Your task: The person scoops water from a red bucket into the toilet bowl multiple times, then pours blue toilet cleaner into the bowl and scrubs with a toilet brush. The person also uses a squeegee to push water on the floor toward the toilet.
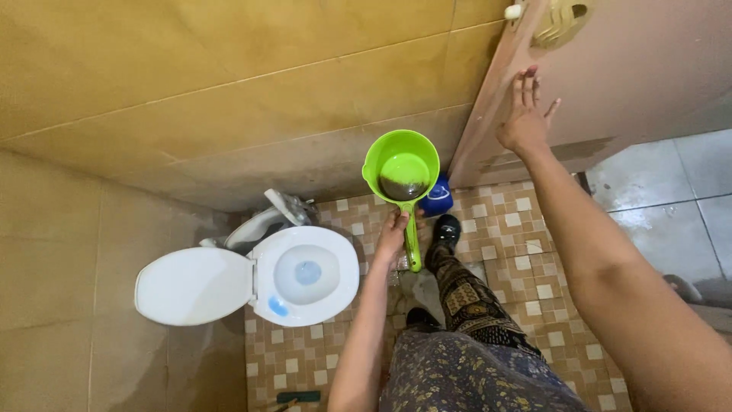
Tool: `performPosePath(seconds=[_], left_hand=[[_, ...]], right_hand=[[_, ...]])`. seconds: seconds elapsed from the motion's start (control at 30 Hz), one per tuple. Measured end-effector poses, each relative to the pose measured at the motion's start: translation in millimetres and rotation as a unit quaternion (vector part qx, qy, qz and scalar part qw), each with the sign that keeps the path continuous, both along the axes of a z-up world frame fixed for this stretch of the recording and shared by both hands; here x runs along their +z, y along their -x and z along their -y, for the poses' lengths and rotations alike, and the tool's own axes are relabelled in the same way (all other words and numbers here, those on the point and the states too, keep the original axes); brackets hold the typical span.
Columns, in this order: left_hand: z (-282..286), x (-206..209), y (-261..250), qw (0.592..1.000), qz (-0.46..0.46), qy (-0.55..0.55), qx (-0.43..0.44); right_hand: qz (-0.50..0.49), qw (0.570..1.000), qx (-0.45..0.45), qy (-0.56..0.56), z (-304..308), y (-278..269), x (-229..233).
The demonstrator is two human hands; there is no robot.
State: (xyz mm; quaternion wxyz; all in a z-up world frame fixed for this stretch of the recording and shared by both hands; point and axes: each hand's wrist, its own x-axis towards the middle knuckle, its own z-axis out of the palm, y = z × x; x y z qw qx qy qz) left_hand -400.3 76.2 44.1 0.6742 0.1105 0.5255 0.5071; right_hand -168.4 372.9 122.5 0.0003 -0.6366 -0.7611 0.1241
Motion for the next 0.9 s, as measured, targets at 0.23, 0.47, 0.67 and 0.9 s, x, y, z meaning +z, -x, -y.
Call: performPosePath(seconds=[0.23,0.47,0.67,0.9], left_hand=[[-29.8,0.6,-11.2,1.0,0.003,-0.014,-0.013],[-30.6,-10.5,-26.8,0.999,0.005,0.002,0.037],[-34.9,-16.4,-64.7,0.994,0.022,0.035,0.103],[-53.2,6.9,-107.7,0.981,0.018,0.065,0.181]], right_hand=[[0.024,0.999,0.016,0.034,0.7,-4.3,6.1],[-0.079,0.996,0.04,0.029,16.7,9.8,31.7],[-0.18,0.979,0.094,-0.024,34.5,-16.5,49.8],[-0.216,0.954,0.199,0.052,23.0,-51.6,39.4]])
